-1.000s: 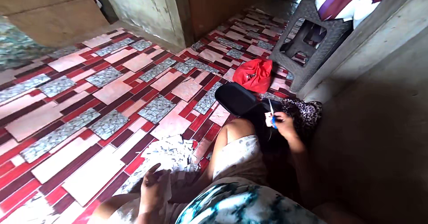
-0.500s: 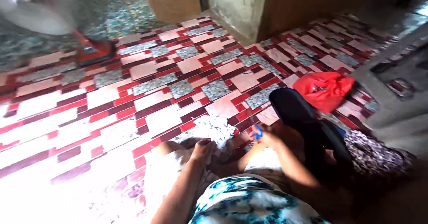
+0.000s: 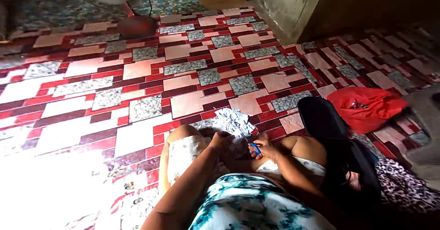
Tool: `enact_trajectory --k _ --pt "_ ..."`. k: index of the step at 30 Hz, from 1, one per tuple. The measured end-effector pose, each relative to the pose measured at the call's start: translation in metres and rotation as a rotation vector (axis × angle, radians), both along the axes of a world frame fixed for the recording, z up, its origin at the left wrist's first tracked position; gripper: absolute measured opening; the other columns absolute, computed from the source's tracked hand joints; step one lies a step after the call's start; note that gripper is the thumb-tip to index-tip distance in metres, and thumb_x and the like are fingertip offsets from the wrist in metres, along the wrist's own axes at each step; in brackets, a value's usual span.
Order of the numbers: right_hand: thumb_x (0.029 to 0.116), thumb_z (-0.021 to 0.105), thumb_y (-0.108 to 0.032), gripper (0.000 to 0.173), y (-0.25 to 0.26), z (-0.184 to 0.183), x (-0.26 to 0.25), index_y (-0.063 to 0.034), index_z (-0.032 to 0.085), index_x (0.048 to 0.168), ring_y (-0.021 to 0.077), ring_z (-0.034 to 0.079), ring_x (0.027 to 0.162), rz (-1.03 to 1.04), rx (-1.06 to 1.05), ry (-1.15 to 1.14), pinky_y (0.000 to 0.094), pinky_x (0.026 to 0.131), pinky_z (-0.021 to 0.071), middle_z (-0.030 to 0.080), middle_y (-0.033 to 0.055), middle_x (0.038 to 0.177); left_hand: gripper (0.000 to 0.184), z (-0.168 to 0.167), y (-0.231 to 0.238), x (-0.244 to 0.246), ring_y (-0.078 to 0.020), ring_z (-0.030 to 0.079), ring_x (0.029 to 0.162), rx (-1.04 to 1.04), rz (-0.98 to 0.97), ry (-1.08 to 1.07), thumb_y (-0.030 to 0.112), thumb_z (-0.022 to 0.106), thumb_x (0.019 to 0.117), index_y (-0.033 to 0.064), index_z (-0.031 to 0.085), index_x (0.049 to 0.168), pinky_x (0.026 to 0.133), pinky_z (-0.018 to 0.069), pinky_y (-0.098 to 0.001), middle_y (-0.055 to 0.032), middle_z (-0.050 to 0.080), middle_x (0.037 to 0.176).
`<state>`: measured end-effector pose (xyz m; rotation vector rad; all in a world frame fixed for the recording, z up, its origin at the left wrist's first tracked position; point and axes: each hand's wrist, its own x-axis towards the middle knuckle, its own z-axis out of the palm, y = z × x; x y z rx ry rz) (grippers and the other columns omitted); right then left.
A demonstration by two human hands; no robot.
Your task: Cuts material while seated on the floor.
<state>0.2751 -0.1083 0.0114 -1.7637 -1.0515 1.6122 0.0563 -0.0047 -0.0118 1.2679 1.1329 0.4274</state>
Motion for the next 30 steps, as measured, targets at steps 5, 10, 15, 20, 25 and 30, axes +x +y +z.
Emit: enact_trajectory --k 5,10,15,20,25,30 --pt "0.1028 0.064 -0.029 0.037 0.0094 -0.0016 -0.0014 -0.0005 0.063 0.126 0.0103 0.065 0.071 0.07 0.014 -0.028 0.0262 0.059 0.0528 0.071 0.0064 0.094 0.02 0.0031 0.0002 -0.0013 -0.0077 0.061 0.075 0.043 -0.083 0.098 0.013 0.064 0.1012 -0.0052 0.068 0.11 0.075 0.053 -0.0276 -0.0075 0.068 0.091" --pt "0.1009 0.067 -0.027 0.037 0.0086 -0.0052 -0.0001 -0.0009 0.063 0.127 0.009 0.065 0.069 0.077 0.033 -0.024 0.024 0.056 0.0511 0.071 0.0061 0.094 0.02 0.002 0.0008 0.0033 -0.0079 0.06 0.074 0.048 -0.133 0.156 0.014 0.063 0.1019 -0.0038 0.068 0.109 0.075 0.0523 -0.0276 -0.0069 0.068 0.089" --pt "0.1014 0.066 -0.026 0.036 0.0102 -0.0054 0.0004 -0.0005 0.062 0.126 0.0077 0.064 0.066 0.049 0.037 -0.005 0.0226 0.053 0.0497 0.071 0.0049 0.09 0.019 0.0032 0.0012 0.0033 -0.006 0.06 0.071 0.022 -0.113 0.152 0.014 0.063 0.102 -0.0026 0.068 0.108 0.072 0.0522 -0.0254 -0.0051 0.067 0.088" --pt "0.101 0.067 -0.026 0.035 0.0107 -0.0072 0.0008 -0.001 0.063 0.125 0.0071 0.064 0.065 0.062 0.041 -0.01 0.0219 0.053 0.0492 0.071 0.0041 0.09 0.019 0.0034 0.001 0.0031 -0.0051 0.059 0.069 0.003 -0.111 0.145 0.015 0.064 0.1021 -0.0021 0.068 0.107 0.069 0.0511 -0.0239 -0.0034 0.067 0.084" --pt "0.1012 0.067 -0.026 0.035 0.0107 -0.0077 0.0006 -0.0009 0.062 0.125 0.0068 0.064 0.066 0.066 0.046 -0.018 0.0218 0.053 0.049 0.071 0.0043 0.091 0.019 0.0044 0.0015 0.0031 -0.0047 0.058 0.067 -0.007 -0.116 0.137 0.016 0.064 0.1019 -0.0014 0.068 0.107 0.066 0.0498 -0.0228 -0.0029 0.067 0.084" --pt "0.1013 0.066 -0.025 0.034 0.0109 -0.0088 0.0015 -0.0009 0.062 0.125 0.0064 0.063 0.064 0.067 0.046 -0.015 0.021 0.051 0.0478 0.071 0.0041 0.09 0.019 0.004 0.0012 0.003 -0.0046 0.058 0.067 -0.008 -0.122 0.134 0.016 0.064 0.102 -0.0012 0.068 0.106 0.065 0.0497 -0.0226 -0.0026 0.067 0.083"
